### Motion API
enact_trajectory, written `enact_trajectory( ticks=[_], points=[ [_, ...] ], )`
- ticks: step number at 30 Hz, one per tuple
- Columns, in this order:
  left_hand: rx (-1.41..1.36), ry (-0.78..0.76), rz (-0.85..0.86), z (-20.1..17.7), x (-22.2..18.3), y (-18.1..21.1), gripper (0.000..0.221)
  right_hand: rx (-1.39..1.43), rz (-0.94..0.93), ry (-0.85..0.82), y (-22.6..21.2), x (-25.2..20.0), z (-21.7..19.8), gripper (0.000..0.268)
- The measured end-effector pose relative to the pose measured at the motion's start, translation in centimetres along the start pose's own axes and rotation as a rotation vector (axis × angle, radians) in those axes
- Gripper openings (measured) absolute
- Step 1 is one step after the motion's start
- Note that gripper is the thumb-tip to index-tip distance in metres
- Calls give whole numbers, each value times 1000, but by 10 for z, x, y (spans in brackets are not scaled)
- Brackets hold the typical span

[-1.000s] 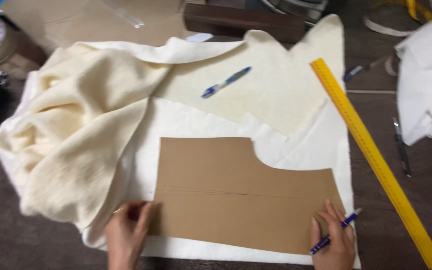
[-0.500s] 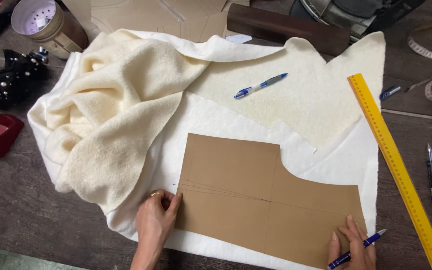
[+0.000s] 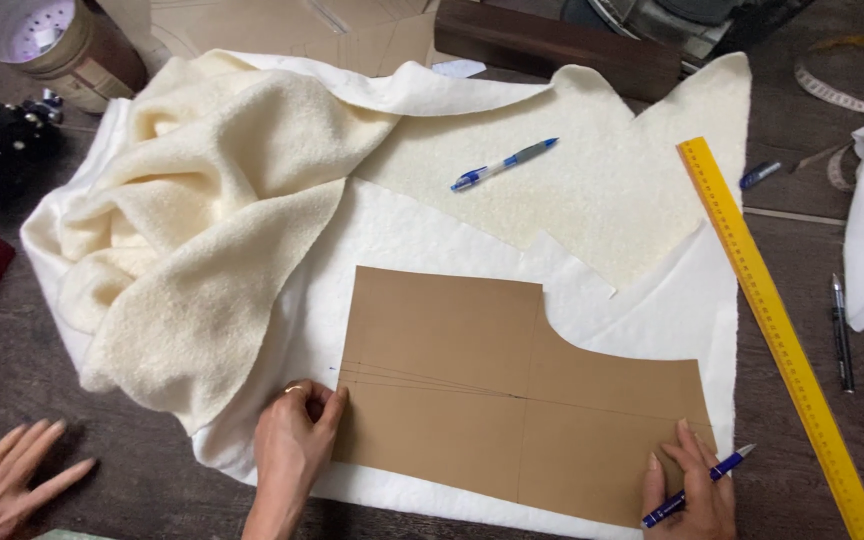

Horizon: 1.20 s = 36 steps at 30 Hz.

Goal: Tracing a cardboard pattern onto fabric using a pen and ruler

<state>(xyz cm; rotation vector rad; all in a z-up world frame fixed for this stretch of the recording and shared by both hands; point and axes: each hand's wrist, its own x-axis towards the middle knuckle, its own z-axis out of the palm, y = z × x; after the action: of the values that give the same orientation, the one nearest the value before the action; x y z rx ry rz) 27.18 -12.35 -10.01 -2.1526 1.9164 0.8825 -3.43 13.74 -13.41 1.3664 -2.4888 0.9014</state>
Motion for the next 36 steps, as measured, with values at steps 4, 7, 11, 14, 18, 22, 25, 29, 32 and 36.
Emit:
enact_trajectory(
  ticks=[4, 7, 11, 14, 18, 22, 25, 29, 32, 36],
  points=[
    [8, -30, -17, -3, -1, 3, 32, -22, 13, 49, -13, 8, -3, 11],
    [4, -29, -14, -3, -1, 4, 30, -2, 5, 37, -13, 10, -4, 15],
    [63, -6, 11, 5, 5, -9, 32, -3, 29, -7, -6, 6, -3, 15],
    [68, 79, 125, 21, 12, -28, 30, -32, 54, -22, -1, 4, -3, 15],
    [47, 392, 439, 41, 14, -35, 19, -37, 74, -28, -11, 14, -9, 15],
    [271, 620, 771, 54, 20, -27, 61, -40, 97, -34, -17, 27, -17, 14],
    [364, 530, 968, 49, 17, -14, 66, -4, 91, -29, -18, 33, -20, 14],
    [199, 493, 1091, 84, 37, -25, 32, -12, 109, -3, -17, 34, -20, 14],
    [116, 436, 1174, 262, 166, -82, 26, -20, 127, -9, -14, 31, -20, 14],
    [-124, -310, 945, 149, -32, 85, 56, -35, 132, -19, -12, 30, -19, 12]
  ],
)
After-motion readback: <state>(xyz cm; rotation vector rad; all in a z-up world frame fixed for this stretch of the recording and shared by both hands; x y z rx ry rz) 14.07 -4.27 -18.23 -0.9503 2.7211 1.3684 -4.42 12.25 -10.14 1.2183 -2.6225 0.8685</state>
